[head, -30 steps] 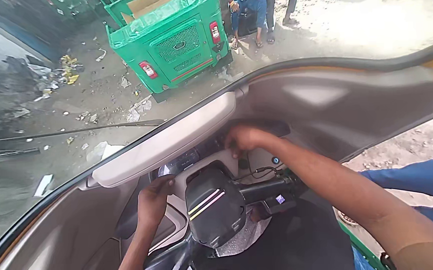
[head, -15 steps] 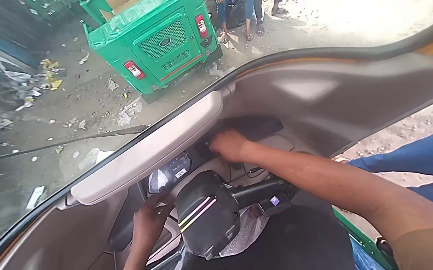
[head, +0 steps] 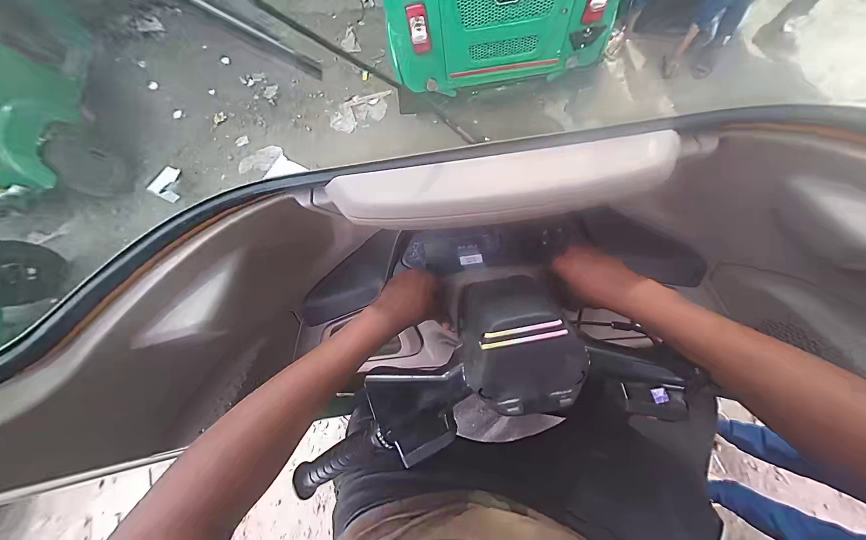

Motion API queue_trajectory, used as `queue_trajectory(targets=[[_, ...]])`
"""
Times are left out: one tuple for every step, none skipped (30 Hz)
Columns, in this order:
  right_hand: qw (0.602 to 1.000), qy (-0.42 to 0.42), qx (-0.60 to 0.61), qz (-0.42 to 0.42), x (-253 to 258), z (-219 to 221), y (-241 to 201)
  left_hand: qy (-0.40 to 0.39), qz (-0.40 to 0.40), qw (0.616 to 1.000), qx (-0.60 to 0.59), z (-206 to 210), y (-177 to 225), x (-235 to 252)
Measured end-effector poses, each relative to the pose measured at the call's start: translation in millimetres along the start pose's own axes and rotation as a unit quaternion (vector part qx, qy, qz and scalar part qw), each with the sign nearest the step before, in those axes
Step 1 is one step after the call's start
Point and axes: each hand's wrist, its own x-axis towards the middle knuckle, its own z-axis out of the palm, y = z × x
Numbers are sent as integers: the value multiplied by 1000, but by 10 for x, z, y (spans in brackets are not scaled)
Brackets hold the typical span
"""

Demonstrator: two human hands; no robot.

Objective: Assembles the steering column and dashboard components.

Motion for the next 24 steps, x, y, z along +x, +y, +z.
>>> queue_trajectory(targets=[[1000, -21, -8, 4, 33, -45, -29, 3, 7, 1000, -3, 0, 2, 22], [999, -37, -14, 3, 64, -67, -43, 8, 11, 1000, -12, 19, 5, 29], [999, -46, -18, -3, 86, -54, -49, 13, 13, 1000, -21, 53, 11, 14], [998, -49, -24, -9, 110, -36, -49, 18, 14, 999, -24, 83, 10, 9], [998, -52, -28, -10, 136, -23, -50, 22, 17, 999, -26, 109, 3, 22], [998, -60, -26, -5, 149, 1, -53, 25, 20, 999, -30, 150, -8, 32], [998, -65, -22, 0, 175, 22, -51, 25, 20, 999, -32, 164, -31, 56], [997, -69, -18, 7, 203, 25, -32, 22, 19, 999, -34, 154, -35, 97], [997, -70, -11, 11, 225, 27, -23, 13, 14, 999, -39, 136, -23, 118], [997, -70, -6, 15, 224, 37, -34, -7, 10, 999, -42, 95, 8, 128], [998, -66, -6, 21, 234, 21, -45, -27, 8, 999, -36, 30, 31, 160], [998, -61, -13, 23, 231, 3, -56, -36, 11, 999, -29, 0, 40, 187], [998, -53, -24, 23, 202, 3, -60, -33, 21, 999, -31, 15, 33, 197], [998, -40, -33, 24, 153, 7, -58, -19, 36, 998, -39, 56, 9, 205], [998, -30, -47, 23, 90, 12, -41, -9, 49, 997, -51, 90, -19, 206], [997, -27, -63, 20, 38, 5, -26, 3, 62, 997, -51, 120, -73, 196], [997, -34, -71, 20, -36, -26, -53, 6, 75, 996, -39, 133, -139, 139], [996, -42, -72, 19, -152, -74, -73, -1, 80, 997, -23, 115, -180, 12], [998, -18, -63, 16, -275, -177, -40, 13, 79, 997, -15, 22, -229, -171], [998, 48, -39, 18, -474, -265, 29, 66, 82, 994, -24, -56, -275, -436], [990, 136, 18, 24, -812, -295, 54, 151, 97, 982, -55, -17, -322, -757], [966, 244, 82, 35, -1197, -302, 26, 248, 117, 957, -94, 67, -389, -1079], [922, 360, 133, 54, -1577, -239, -59, 326, 126, 928, -128, 177, -474, -1378], [868, 463, 159, 82, -1926, -74, -175, 367, 124, 909, -152, 322, -565, -1642]])
